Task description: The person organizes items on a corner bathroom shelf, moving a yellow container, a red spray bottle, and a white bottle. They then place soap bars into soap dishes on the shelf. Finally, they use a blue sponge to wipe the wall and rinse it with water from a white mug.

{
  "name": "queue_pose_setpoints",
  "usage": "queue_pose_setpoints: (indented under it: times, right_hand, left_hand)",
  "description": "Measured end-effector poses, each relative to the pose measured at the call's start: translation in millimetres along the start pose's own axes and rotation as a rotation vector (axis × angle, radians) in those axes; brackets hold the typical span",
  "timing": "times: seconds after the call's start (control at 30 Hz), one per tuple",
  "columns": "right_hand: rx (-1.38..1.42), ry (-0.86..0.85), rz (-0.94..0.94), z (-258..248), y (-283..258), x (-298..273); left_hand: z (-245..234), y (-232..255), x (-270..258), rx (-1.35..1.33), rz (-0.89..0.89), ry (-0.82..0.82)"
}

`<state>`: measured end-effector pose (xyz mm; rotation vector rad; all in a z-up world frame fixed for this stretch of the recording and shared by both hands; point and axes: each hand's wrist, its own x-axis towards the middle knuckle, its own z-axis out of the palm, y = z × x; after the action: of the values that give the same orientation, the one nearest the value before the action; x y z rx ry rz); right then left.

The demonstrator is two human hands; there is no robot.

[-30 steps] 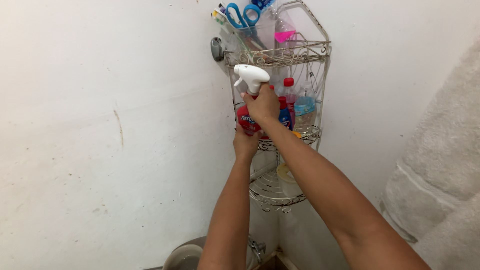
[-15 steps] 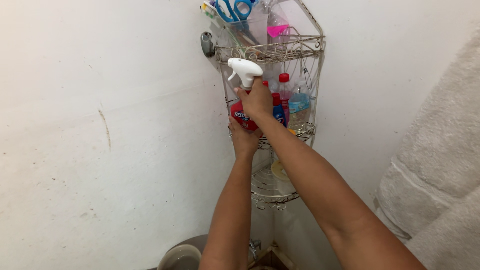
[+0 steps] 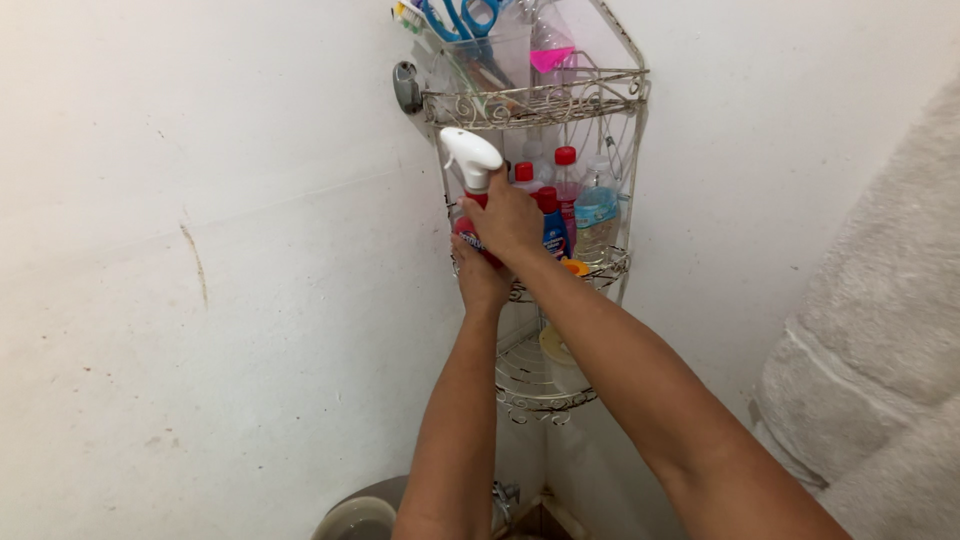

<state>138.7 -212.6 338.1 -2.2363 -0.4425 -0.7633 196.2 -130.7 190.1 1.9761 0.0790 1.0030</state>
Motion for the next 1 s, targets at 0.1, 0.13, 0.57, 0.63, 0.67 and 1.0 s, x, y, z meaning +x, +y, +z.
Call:
queue_pose_setpoints:
  times: [0.1,0.13,0.57,0.63,0.67,1.0]
  right_hand:
    - [0.016,-0.029,-0.008,3.2,4.4,6.8]
    - [0.024,-0.039,-0.016,4.8,7.2,9.1]
    - [-0.036,-0.163,0.042,28.1,27.9,25.0]
    - [-0.035,-0.165,0.064,28.7,30.9,28.7]
    - [-0.003,-0.145,0.027,29.7,33.2,28.4]
    - [0.191,-0.032,-0.085,51.4,54.9,0.1]
  left_hand:
    - [-2.6,2.1,1.0,-0.003,0.027,0.016]
    - [-4.5,4.2,2.0,-0.007,0.018,0.013]
    - [-22.1,17.9,6.9,0.001,0.029,-0.058]
    - [-22.3,20.4,7.7,0.003,0.019,-0.055]
    - [-21.6,21.4,7.6,0.003,0.014,-0.054]
    - [-10.5,-0.1,2.0,-0.032,0.074,0.021]
